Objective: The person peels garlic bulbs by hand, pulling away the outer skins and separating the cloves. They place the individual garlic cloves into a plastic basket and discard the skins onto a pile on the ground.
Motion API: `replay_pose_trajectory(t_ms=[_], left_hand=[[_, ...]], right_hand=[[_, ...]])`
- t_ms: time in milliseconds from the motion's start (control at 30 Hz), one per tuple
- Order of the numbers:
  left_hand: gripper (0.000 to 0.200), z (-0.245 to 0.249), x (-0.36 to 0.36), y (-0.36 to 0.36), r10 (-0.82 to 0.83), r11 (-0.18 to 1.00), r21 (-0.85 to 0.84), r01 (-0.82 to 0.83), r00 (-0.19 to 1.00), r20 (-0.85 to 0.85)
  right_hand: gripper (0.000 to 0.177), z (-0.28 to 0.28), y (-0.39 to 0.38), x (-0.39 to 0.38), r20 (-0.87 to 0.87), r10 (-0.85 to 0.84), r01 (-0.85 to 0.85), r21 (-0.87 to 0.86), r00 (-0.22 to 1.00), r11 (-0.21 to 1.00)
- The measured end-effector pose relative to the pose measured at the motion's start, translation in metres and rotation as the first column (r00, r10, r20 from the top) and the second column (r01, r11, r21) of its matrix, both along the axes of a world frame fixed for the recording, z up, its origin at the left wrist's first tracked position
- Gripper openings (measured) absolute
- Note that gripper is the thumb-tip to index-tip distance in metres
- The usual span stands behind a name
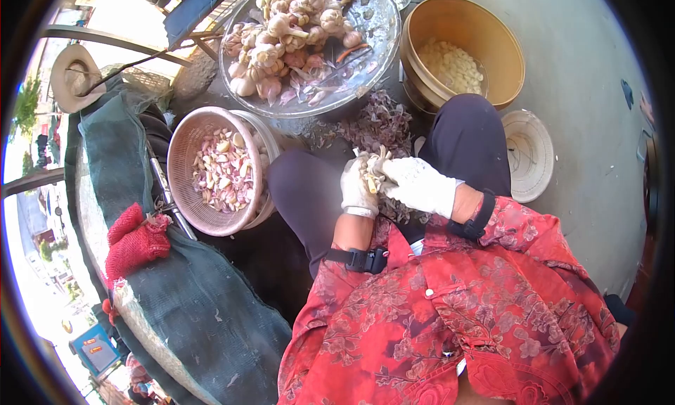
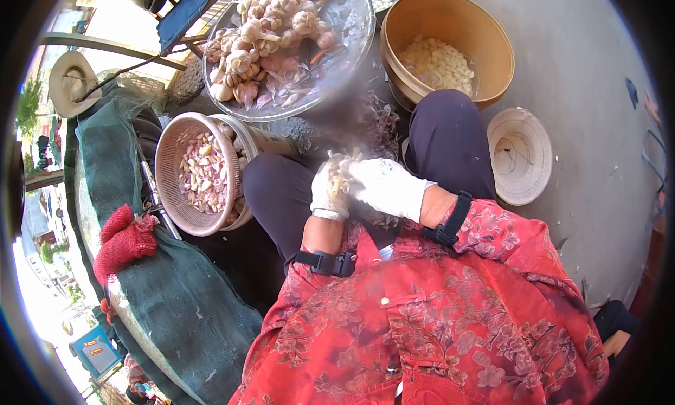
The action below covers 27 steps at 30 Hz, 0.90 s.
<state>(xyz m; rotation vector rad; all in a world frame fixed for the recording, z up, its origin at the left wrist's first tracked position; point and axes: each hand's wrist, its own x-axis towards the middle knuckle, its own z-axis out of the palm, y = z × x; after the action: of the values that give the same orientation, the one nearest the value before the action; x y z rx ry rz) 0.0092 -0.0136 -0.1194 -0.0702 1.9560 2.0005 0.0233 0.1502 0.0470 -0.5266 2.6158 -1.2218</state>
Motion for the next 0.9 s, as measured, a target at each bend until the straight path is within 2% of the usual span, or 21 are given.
replay_pose_trajectory(t_ms=[33, 100, 133, 167, 233, 267, 300, 367, 400, 433, 500, 533, 567, 633, 667, 700, 733, 767, 833, 900], left_hand=[[0.025, 0.054, -0.006, 0.006, 0.091, 0.754, 0.467, -0.462, 0.777, 0.622], [0.025, -0.018, 0.006, -0.002, -0.011, 0.732, 0.663, -0.16, 0.969, 0.246], [0.025, 0.039, -0.002, 0.002, 0.067, 0.815, 0.458, -0.355, 0.843, 0.533], [0.025, 0.058, -0.004, 0.007, 0.065, 0.814, 0.463, -0.351, 0.847, 0.528], [0.027, 0.076, -0.008, 0.011, 0.118, 0.725, 0.437, -0.533, 0.721, 0.683], [0.027, 0.057, -0.005, 0.006, 0.07, 0.812, 0.458, -0.363, 0.838, 0.541], [0.027, 0.058, -0.007, 0.005, 0.073, 0.811, 0.459, -0.363, 0.841, 0.536], [0.026, 0.062, -0.011, 0.004, 0.038, 0.696, 0.52, -0.495, 0.748, 0.662], [0.024, 0.061, -0.01, 0.005, 0.032, 0.787, 0.5, -0.361, 0.833, 0.552], [0.024, 0.059, -0.008, 0.006, 0.029, 0.786, 0.504, -0.357, 0.837, 0.547], [0.022, 0.06, -0.006, 0.008, 0.108, 0.771, 0.466, -0.433, 0.811, 0.575], [0.021, 0.062, -0.008, 0.008, 0.146, 0.761, 0.447, -0.47, 0.796, 0.587], [0.021, 0.064, -0.009, 0.008, 0.145, 0.761, 0.45, -0.467, 0.799, 0.584], [0.019, 0.074, -0.015, 0.009, 0.071, 0.741, 0.474, -0.476, 0.757, 0.65], [0.02, 0.083, -0.015, 0.014, 0.096, 0.731, 0.471, -0.493, 0.759, 0.644], [0.02, 0.084, -0.016, 0.016, 0.093, 0.73, 0.477, -0.489, 0.763, 0.64], [0.021, 0.081, -0.015, 0.015, 0.107, 0.774, 0.429, -0.466, 0.763, 0.637], [0.021, 0.079, -0.014, 0.014, 0.122, 0.814, 0.377, -0.442, 0.764, 0.633], [0.019, 0.082, -0.013, 0.022, 0.226, 0.81, 0.3, -0.503, 0.741, 0.633], [0.017, 0.087, -0.013, 0.022, 0.277, 0.88, 0.178, -0.44, 0.78, 0.561]], right_hand=[[0.025, 0.003, 0.0, -0.002, 0.038, 0.036, -0.038, 0.051, 0.999, 0.998], [0.024, 0.0, -0.001, -0.001, -0.048, 0.07, -0.064, 0.129, 0.996, 0.99], [0.023, 0.0, -0.002, -0.002, -0.022, 0.076, -0.073, 0.115, 0.997, 0.991], [0.023, 0.002, -0.002, -0.004, -0.029, 0.076, -0.072, 0.119, 0.997, 0.99], [0.021, 0.008, -0.003, -0.008, 0.147, 0.041, -0.055, 0.087, 0.988, 0.995], [0.022, 0.007, -0.002, -0.005, 0.105, 0.032, -0.041, 0.083, 0.994, 0.996], [0.022, 0.01, -0.002, -0.007, 0.099, 0.036, -0.044, 0.083, 0.994, 0.996], [0.028, 0.021, 0.002, -0.011, 0.162, 0.069, -0.08, 0.058, 0.984, 0.995], [0.027, 0.026, 0.004, -0.014, 0.205, 0.057, -0.067, 0.042, 0.977, 0.997], [0.027, 0.032, 0.008, -0.019, 0.199, 0.055, -0.066, 0.045, 0.978, 0.997], [0.026, 0.05, 0.02, -0.031, 0.306, 0.052, -0.073, 0.057, 0.95, 0.996], [0.022, 0.065, 0.027, -0.037, 0.592, 0.014, 0.113, -0.177, 0.806, 0.978], [0.017, 0.075, 0.032, -0.042, 0.754, 0.023, 0.296, -0.286, 0.657, 0.911], [0.015, 0.075, 0.049, -0.06, 0.857, 0.056, 0.352, -0.27, 0.513, 0.896], [0.015, 0.069, 0.059, -0.065, 0.838, 0.225, 0.428, -0.462, 0.496, 0.777], [0.021, 0.025, 0.076, -0.082, 0.639, 0.769, 0.801, -0.458, -0.005, 0.385], [0.024, 0.063, 0.075, -0.089, 0.871, 0.401, 0.575, -0.49, 0.286, 0.655], [0.027, 0.101, 0.074, -0.096, 0.781, 0.013, 0.37, -0.31, 0.625, 0.876], [0.026, 0.1, 0.087, -0.115, 0.754, -0.082, 0.451, -0.297, 0.651, 0.842], [0.023, 0.088, 0.1, -0.136, 0.771, -0.138, 0.519, -0.275, 0.622, 0.809]])
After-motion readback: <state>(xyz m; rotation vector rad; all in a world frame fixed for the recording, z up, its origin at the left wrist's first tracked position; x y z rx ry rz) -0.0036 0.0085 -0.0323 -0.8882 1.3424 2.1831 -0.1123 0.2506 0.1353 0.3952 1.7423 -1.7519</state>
